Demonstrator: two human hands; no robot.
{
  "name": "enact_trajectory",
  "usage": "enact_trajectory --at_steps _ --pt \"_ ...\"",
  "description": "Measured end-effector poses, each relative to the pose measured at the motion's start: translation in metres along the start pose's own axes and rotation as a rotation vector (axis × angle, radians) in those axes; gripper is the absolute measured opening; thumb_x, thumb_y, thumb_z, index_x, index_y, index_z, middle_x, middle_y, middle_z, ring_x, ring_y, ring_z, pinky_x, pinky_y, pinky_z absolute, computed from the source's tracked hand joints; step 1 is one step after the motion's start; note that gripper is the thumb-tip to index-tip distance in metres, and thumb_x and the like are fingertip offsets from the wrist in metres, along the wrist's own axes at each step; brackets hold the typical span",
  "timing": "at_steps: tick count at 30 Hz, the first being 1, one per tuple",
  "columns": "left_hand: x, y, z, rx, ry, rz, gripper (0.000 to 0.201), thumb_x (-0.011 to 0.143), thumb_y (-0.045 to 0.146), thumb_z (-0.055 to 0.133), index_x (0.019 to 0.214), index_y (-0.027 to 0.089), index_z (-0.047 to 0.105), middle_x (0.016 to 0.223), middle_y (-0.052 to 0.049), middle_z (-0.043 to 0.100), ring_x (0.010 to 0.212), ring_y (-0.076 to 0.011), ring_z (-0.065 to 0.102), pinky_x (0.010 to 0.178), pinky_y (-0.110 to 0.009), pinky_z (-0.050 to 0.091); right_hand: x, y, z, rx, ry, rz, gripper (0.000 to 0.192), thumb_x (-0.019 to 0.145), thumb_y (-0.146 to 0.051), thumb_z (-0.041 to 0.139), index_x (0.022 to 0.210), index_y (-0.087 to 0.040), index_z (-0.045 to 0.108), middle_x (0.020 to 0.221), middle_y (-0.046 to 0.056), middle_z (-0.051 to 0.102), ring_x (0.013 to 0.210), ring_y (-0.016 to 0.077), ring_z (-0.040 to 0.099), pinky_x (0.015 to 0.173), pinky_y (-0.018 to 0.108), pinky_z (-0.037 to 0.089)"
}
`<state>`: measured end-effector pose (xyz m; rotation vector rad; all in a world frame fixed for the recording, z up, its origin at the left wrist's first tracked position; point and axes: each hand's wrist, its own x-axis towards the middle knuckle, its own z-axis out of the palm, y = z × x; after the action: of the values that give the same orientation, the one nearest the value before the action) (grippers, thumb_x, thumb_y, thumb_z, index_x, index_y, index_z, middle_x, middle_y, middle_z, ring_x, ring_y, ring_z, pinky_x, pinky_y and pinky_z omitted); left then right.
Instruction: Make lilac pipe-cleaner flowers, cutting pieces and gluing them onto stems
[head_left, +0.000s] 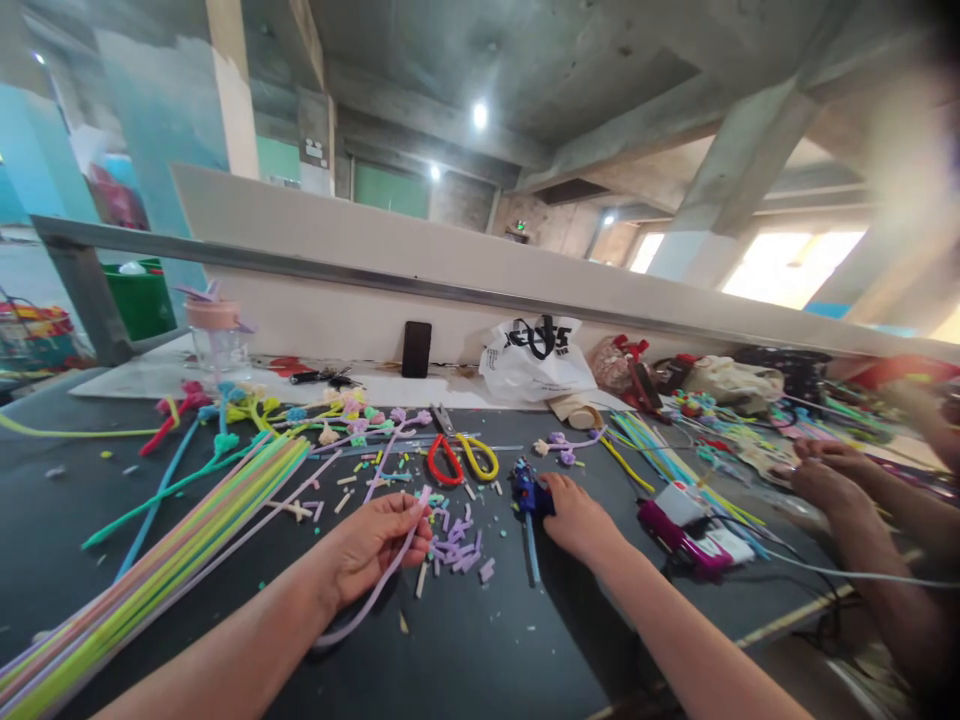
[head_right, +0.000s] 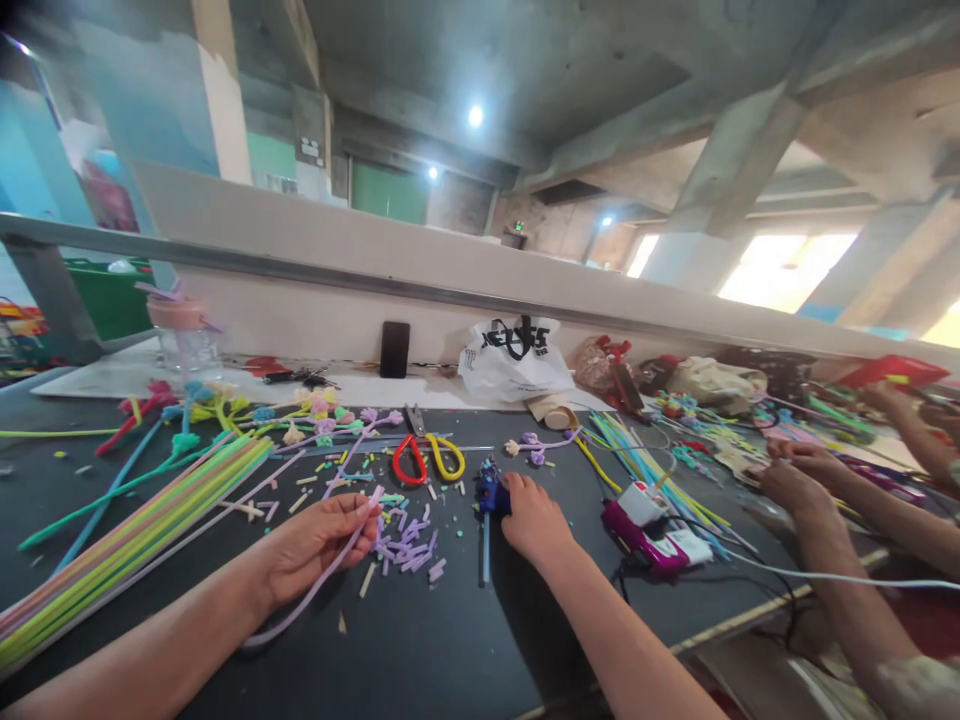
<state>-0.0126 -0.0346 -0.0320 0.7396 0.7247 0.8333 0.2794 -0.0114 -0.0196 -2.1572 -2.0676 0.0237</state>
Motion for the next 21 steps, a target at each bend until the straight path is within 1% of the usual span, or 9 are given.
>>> enact_trajectory --at_steps 4,6,8,9,11,13,15,17,21 --pt "0.001 0.000 -0.001 -0.036 -0.020 0.030 0.014 0.073 0.019 0.063 0.079 0.012 0.053 0.069 -0.003 0.060 0.056 -0.0068 0.057 0.058 -0.019 0.051 0.004 -0.003 -0.015 0.022 0.101 0.072 0.047 0.060 -0.015 0.050 0.107 -0.012 0.050 0.106 0.015 0.054 0.090 0.0261 0.055 0.073 0.033 0.038" --pt "0.001 0.000 -0.001 -0.053 -0.041 0.057 0.014 0.072 0.018 0.064 0.080 0.012 0.054 0.071 -0.004 0.060 0.058 -0.0073 0.058 0.060 -0.020 0.051 0.000 -0.007 -0.026 0.167 0.195 0.118 0.040 0.061 -0.019 0.050 0.100 -0.013 0.054 0.093 0.011 0.058 0.082 0.0238 0.056 0.068 0.030 0.039" --pt "0.002 0.001 -0.001 -0.059 -0.048 0.097 0.015 0.072 0.019 0.064 0.081 0.011 0.055 0.072 -0.004 0.060 0.060 -0.0075 0.058 0.061 -0.020 0.051 -0.010 -0.020 -0.035 0.435 0.240 0.121 0.033 0.063 -0.023 0.050 0.094 -0.014 0.057 0.076 0.005 0.058 0.070 0.0200 0.055 0.061 0.027 0.039" --pt "0.002 0.002 -0.001 -0.062 -0.050 0.118 0.015 0.072 0.019 0.064 0.082 0.011 0.055 0.072 -0.004 0.060 0.060 -0.0076 0.058 0.061 -0.020 0.050 -0.017 -0.030 -0.038 0.598 0.213 0.100 0.032 0.065 -0.028 0.050 0.092 -0.015 0.059 0.068 0.003 0.056 0.063 0.0181 0.053 0.055 0.026 0.038" --pt "0.001 0.003 0.000 -0.084 -0.062 0.157 0.014 0.073 0.019 0.063 0.082 0.011 0.056 0.072 -0.004 0.060 0.060 -0.0073 0.057 0.060 -0.019 0.049 -0.032 -0.055 -0.041 0.894 0.097 -0.014 0.036 0.068 -0.040 0.053 0.092 -0.014 0.060 0.059 -0.001 0.052 0.053 0.0142 0.048 0.049 0.024 0.035" --pt "0.001 0.005 0.001 -0.120 -0.082 0.190 0.012 0.074 0.018 0.062 0.081 0.011 0.056 0.070 -0.004 0.059 0.058 -0.0066 0.055 0.057 -0.017 0.047 -0.045 -0.083 -0.038 1.083 -0.017 -0.108 0.038 0.068 -0.044 0.056 0.089 -0.013 0.060 0.057 -0.001 0.050 0.050 0.0119 0.044 0.048 0.023 0.033" --pt "0.001 0.007 0.000 -0.151 -0.083 0.216 0.011 0.074 0.017 0.062 0.080 0.010 0.056 0.069 -0.004 0.058 0.057 -0.0064 0.054 0.056 -0.017 0.046 -0.052 -0.107 -0.034 1.166 -0.078 -0.144 0.036 0.069 -0.045 0.056 0.082 -0.013 0.061 0.052 -0.002 0.048 0.047 0.0106 0.042 0.047 0.022 0.033" --pt "0.002 0.010 -0.003 -0.170 -0.067 0.239 0.011 0.074 0.017 0.062 0.081 0.010 0.056 0.069 -0.003 0.058 0.057 -0.0068 0.055 0.057 -0.018 0.046 -0.053 -0.121 -0.028 1.203 -0.111 -0.173 0.035 0.070 -0.046 0.055 0.078 -0.013 0.061 0.050 -0.002 0.048 0.047 0.0108 0.043 0.049 0.023 0.035" --pt "0.004 0.013 -0.009 -0.176 -0.066 0.277 0.011 0.075 0.018 0.061 0.082 0.011 0.056 0.070 -0.003 0.057 0.058 -0.0068 0.054 0.057 -0.018 0.046 -0.046 -0.124 -0.012 1.231 -0.125 -0.136 0.037 0.068 -0.051 0.057 0.074 -0.014 0.059 0.046 -0.002 0.050 0.045 0.0116 0.046 0.049 0.023 0.038"
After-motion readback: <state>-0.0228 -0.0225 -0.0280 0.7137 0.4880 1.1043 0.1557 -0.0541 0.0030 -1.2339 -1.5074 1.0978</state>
